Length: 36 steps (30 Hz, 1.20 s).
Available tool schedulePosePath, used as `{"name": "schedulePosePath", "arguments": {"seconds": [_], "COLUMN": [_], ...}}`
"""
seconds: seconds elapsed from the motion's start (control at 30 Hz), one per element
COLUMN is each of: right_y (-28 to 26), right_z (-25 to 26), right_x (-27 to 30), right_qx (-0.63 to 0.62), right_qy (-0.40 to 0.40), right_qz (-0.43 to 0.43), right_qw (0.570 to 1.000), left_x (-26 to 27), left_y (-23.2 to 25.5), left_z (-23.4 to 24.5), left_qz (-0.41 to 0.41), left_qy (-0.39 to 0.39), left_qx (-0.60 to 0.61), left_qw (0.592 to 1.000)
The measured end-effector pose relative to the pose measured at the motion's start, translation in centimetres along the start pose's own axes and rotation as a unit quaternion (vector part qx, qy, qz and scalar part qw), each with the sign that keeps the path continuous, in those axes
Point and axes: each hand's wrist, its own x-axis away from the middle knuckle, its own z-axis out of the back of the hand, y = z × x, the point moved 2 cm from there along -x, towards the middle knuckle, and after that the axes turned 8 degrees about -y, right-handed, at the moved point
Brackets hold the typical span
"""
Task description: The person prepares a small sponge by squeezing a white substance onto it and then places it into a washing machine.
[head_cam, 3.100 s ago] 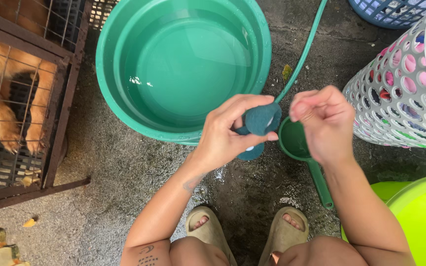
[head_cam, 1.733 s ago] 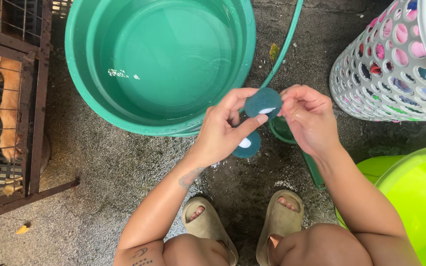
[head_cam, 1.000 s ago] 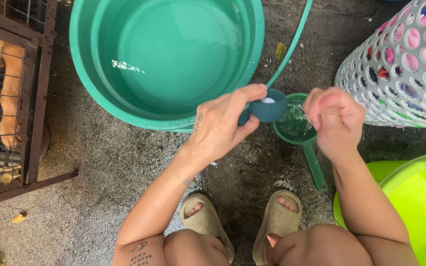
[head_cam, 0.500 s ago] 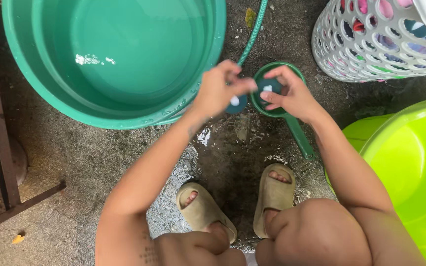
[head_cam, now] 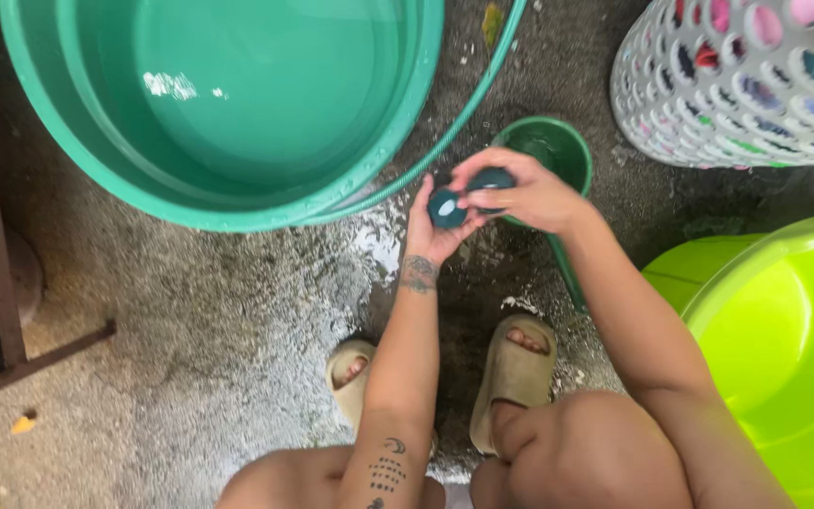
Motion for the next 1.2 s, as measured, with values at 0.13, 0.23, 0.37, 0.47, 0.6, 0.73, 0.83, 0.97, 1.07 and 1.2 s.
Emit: {"name": "schedulePosePath", "arguments": {"seconds": [0.13, 0.23, 0.37, 0.47, 0.6, 0.73, 0.83, 0.97, 1.07, 1.2], "right_y": [0.1, 3.8, 6.4, 5.4, 5.5, 1.6, -0.7, 1.3, 4.4, 6.9], "right_z": [-5.8, -3.6, 4.0, 8.8, 10.4, 6.2, -0.8, -3.7, 1.0, 9.6], "right_x": [-2.0, -2.8, -2.1, -1.3, -1.8, -0.2, 0.2, -1.7, -2.0, -2.4], "right_qx": [0.22, 0.102, 0.07, 0.518, 0.632, 0.038, 0.098, 0.175, 0.122, 0.241], "right_qy": [0.024, 0.084, 0.167, 0.304, 0.274, 0.115, 0.019, 0.11, 0.217, 0.256], "right_qz": [0.101, 0.04, 0.124, -0.003, -0.186, -0.107, -0.022, 0.017, 0.059, -0.021], "right_qw": [0.97, 0.99, 0.976, 0.8, 0.701, 0.987, 0.995, 0.978, 0.967, 0.936], "left_x": [-1.2, -3.3, -3.8, -2.3, 1.2, 0.1, -1.1, -3.9, -5.9, -4.7], "left_y": [-1.4, -2.2, -1.9, -1.1, -0.6, -1.2, -2.1, -2.8, -2.7, -2.1], "left_z": [2.1, 3.5, 3.6, 1.0, -3.8, -3.8, -2.4, 2.3, 5.2, 4.7], "left_qz": [-0.097, -0.165, -0.138, -0.114, -0.059, -0.07, -0.042, -0.065, -0.141, -0.108], "left_qy": [-0.05, -0.061, -0.094, -0.224, -0.031, 0.06, 0.075, 0.054, -0.003, -0.005], "left_qx": [-0.094, -0.137, -0.052, 0.023, -0.02, -0.056, -0.058, -0.098, -0.163, -0.127], "left_qw": [0.99, 0.975, 0.985, 0.968, 0.998, 0.994, 0.995, 0.992, 0.977, 0.986]}}
